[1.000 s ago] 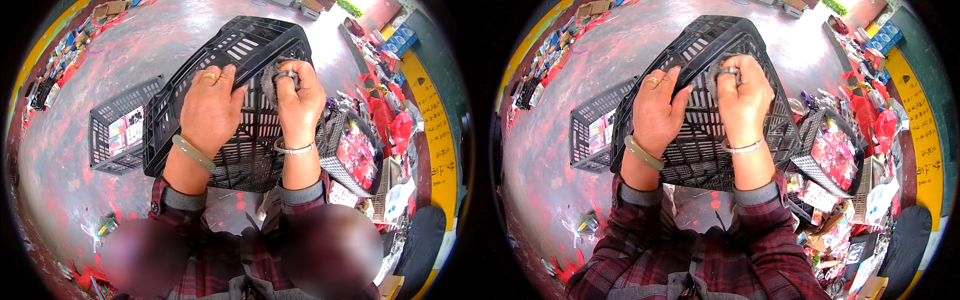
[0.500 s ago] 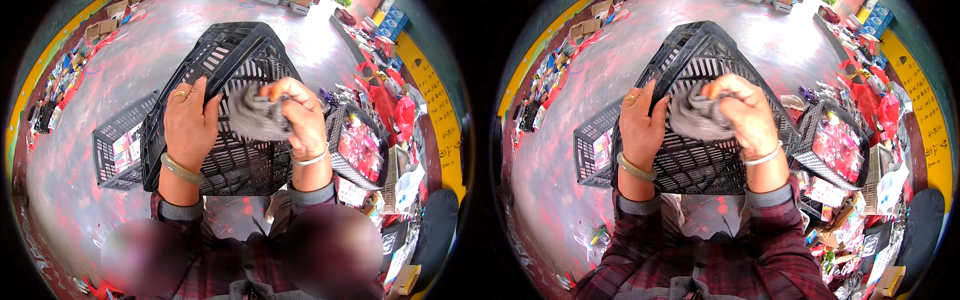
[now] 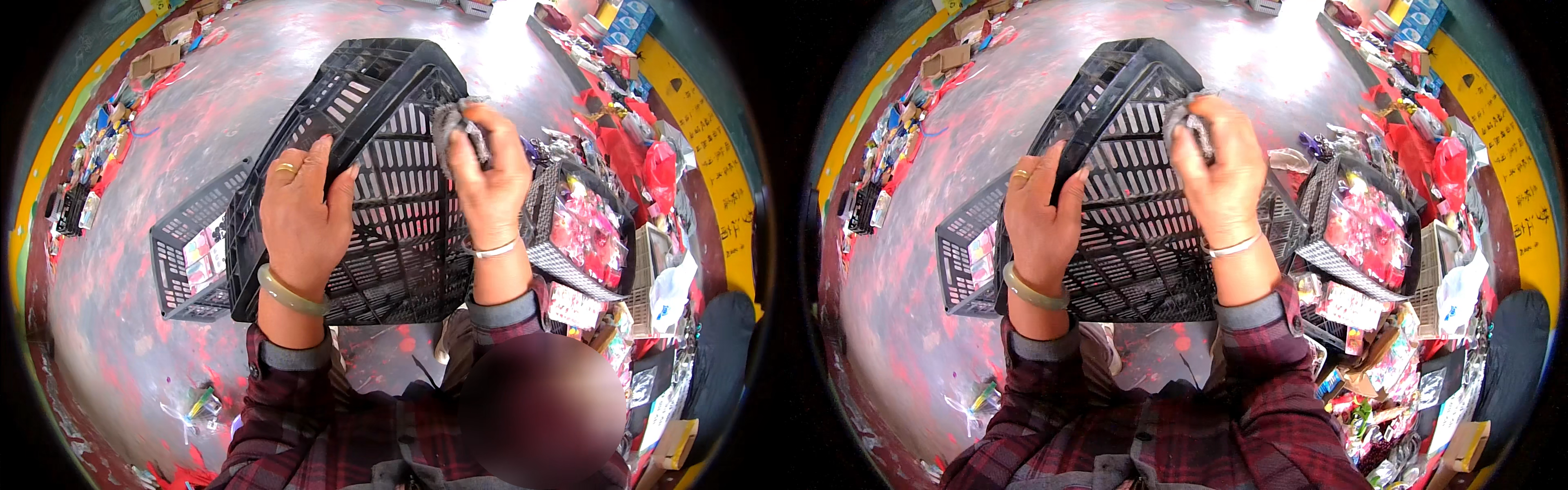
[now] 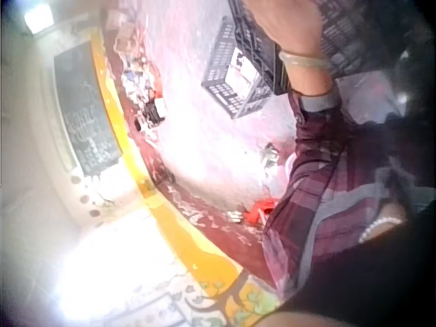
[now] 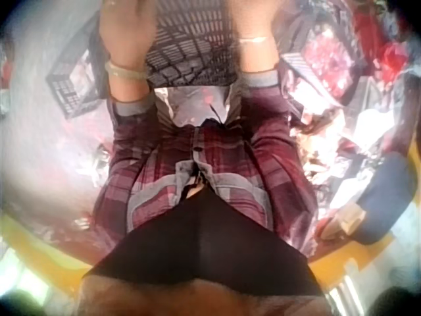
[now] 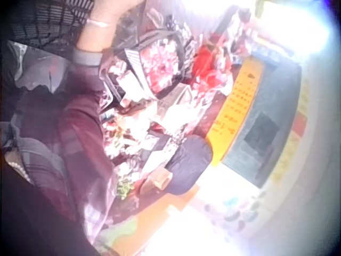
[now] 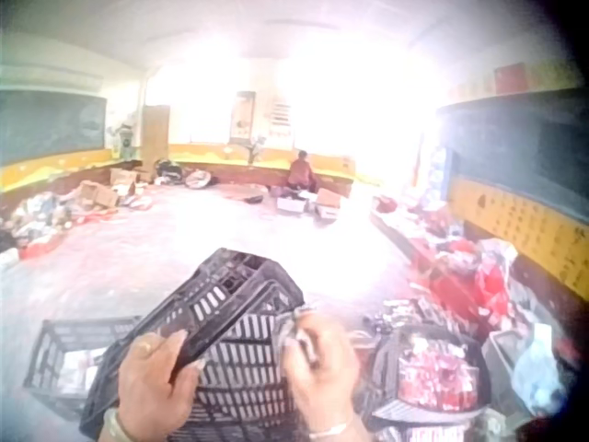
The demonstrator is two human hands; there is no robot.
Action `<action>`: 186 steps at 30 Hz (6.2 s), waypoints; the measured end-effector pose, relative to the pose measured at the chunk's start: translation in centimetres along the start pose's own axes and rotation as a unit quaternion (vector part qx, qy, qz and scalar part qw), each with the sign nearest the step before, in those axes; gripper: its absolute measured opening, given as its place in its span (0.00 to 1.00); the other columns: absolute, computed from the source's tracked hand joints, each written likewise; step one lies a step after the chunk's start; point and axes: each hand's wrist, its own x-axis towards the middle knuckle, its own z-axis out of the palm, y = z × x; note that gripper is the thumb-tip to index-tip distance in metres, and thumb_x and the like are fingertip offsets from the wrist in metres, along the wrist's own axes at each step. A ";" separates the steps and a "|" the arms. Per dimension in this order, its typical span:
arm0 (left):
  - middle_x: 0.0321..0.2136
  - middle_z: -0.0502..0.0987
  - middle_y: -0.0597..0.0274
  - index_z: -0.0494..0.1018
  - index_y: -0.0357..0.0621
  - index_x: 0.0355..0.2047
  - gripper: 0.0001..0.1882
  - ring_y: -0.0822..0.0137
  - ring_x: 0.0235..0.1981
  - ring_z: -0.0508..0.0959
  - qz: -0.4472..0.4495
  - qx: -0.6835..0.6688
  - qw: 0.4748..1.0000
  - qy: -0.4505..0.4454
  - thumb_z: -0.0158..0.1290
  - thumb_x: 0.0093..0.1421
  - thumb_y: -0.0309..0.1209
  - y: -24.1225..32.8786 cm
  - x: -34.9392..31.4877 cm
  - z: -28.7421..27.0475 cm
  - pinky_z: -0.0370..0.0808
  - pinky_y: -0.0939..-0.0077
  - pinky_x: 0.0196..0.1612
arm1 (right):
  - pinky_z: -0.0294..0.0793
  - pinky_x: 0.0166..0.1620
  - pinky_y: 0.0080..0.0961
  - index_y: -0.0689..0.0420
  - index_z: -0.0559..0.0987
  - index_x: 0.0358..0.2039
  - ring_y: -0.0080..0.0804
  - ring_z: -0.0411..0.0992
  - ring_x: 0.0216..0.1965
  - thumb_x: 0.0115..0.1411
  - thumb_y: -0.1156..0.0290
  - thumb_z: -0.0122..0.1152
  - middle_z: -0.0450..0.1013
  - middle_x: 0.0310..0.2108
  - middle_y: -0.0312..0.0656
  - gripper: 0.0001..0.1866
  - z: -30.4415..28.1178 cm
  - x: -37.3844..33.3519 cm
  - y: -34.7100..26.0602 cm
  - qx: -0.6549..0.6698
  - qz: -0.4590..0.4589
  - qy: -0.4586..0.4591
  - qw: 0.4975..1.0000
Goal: The person sits on the floor and wipes a black plastic crate with a cloth. They hold the crate with one hand and scrub its surface with the other, rotating the crate to clean different sides.
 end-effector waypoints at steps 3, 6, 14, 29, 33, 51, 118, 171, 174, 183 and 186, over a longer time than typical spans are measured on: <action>0.26 0.72 0.53 0.73 0.31 0.39 0.17 0.55 0.29 0.73 -0.009 -0.007 1.000 0.001 0.59 0.49 0.26 -0.4 -0.4 0.0 0.70 0.67 0.33 | 0.70 0.47 0.35 0.59 0.75 0.38 0.47 0.71 0.41 0.45 0.77 0.62 0.73 0.40 0.47 0.17 0.7 -0.4 -0.1 -0.057 -0.070 -0.010 0.996; 0.27 0.72 0.52 0.73 0.31 0.40 0.17 0.54 0.30 0.73 -0.012 -0.006 1.000 0.001 0.59 0.49 0.26 -0.8 -0.3 -0.2 0.71 0.67 0.33 | 0.71 0.46 0.35 0.59 0.75 0.40 0.48 0.70 0.43 0.45 0.78 0.62 0.71 0.44 0.49 0.18 1.6 -1.1 -0.9 -0.164 -0.105 -0.016 0.981; 0.28 0.73 0.50 0.73 0.30 0.39 0.17 0.53 0.31 0.73 0.011 -0.004 1.000 0.010 0.58 0.48 0.25 -1.0 -0.5 -0.4 0.71 0.67 0.34 | 0.71 0.44 0.36 0.61 0.75 0.37 0.47 0.70 0.40 0.45 0.82 0.56 0.73 0.38 0.49 0.15 1.7 -1.0 -1.2 -0.157 -0.051 -0.040 0.985; 0.25 0.72 0.51 0.74 0.30 0.38 0.16 0.55 0.28 0.73 -0.005 -0.007 1.000 0.014 0.59 0.48 0.24 -0.1 -0.6 -0.4 0.71 0.68 0.32 | 0.70 0.36 0.34 0.58 0.73 0.23 0.42 0.69 0.31 0.42 0.84 0.50 0.69 0.25 0.44 0.08 -1.3 1.7 -0.4 -0.085 -0.003 -0.183 0.979; 0.25 0.72 0.54 0.73 0.31 0.40 0.16 0.60 0.27 0.72 0.000 0.002 1.000 0.016 0.58 0.51 0.24 -0.1 -0.6 -0.6 0.69 0.72 0.32 | 0.68 0.32 0.20 0.62 0.73 0.20 0.26 0.70 0.28 0.38 0.88 0.39 0.72 0.27 0.39 0.13 -5.0 1.5 3.0 0.214 0.291 -0.255 0.897; 0.25 0.72 0.52 0.74 0.31 0.38 0.16 0.55 0.28 0.73 -0.023 0.034 0.999 0.021 0.59 0.49 0.26 -1.5 0.2 0.1 0.70 0.68 0.32 | 0.69 0.45 0.36 0.59 0.75 0.34 0.47 0.69 0.40 0.43 0.82 0.56 0.73 0.36 0.46 0.14 1.3 -5.2 2.5 -0.078 0.034 -0.064 0.994; 0.20 0.70 0.51 0.75 0.28 0.34 0.12 0.57 0.23 0.70 -0.095 -0.127 0.986 0.048 0.46 0.61 0.27 -2.0 -0.3 -1.4 0.67 0.68 0.29 | 0.69 0.38 0.38 0.57 0.74 0.30 0.48 0.67 0.36 0.41 0.83 0.55 0.67 0.31 0.44 0.13 2.8 -3.8 -3.2 -0.038 -0.010 -0.237 0.971; 0.21 0.70 0.57 0.76 0.35 0.38 0.10 0.66 0.23 0.69 -0.044 -0.145 0.988 0.011 0.52 0.55 0.19 -1.8 0.2 -0.2 0.67 0.78 0.29 | 0.72 0.38 0.29 0.61 0.76 0.31 0.39 0.69 0.35 0.43 0.78 0.56 0.70 0.35 0.43 0.12 4.3 -7.8 -5.5 -0.025 -0.152 -0.173 0.973; 0.22 0.71 0.56 0.76 0.35 0.38 0.10 0.65 0.23 0.69 -0.069 -0.136 0.988 0.018 0.52 0.55 0.19 -2.9 0.1 -0.6 0.68 0.77 0.29 | 0.72 0.37 0.29 0.60 0.77 0.30 0.40 0.69 0.33 0.41 0.80 0.56 0.71 0.34 0.44 0.12 3.4 -7.9 -6.4 -0.077 -0.094 -0.276 0.953; 0.25 0.73 0.52 0.75 0.32 0.39 0.12 0.58 0.27 0.73 -0.042 -0.037 0.998 0.037 0.53 0.54 0.23 -3.7 0.1 -1.1 0.71 0.71 0.33 | 0.71 0.42 0.33 0.62 0.77 0.32 0.44 0.70 0.39 0.41 0.82 0.56 0.72 0.38 0.47 0.14 3.4 -4.9 -8.3 0.057 -0.099 -0.107 0.988; 0.25 0.73 0.51 0.75 0.32 0.39 0.14 0.57 0.27 0.74 -0.080 -0.038 0.996 0.022 0.55 0.52 0.25 -2.8 0.2 -0.9 0.71 0.69 0.33 | 0.70 0.45 0.34 0.64 0.76 0.31 0.43 0.69 0.41 0.45 0.77 0.54 0.70 0.40 0.48 0.10 6.1 -7.0 -5.0 0.011 -0.133 -0.124 0.983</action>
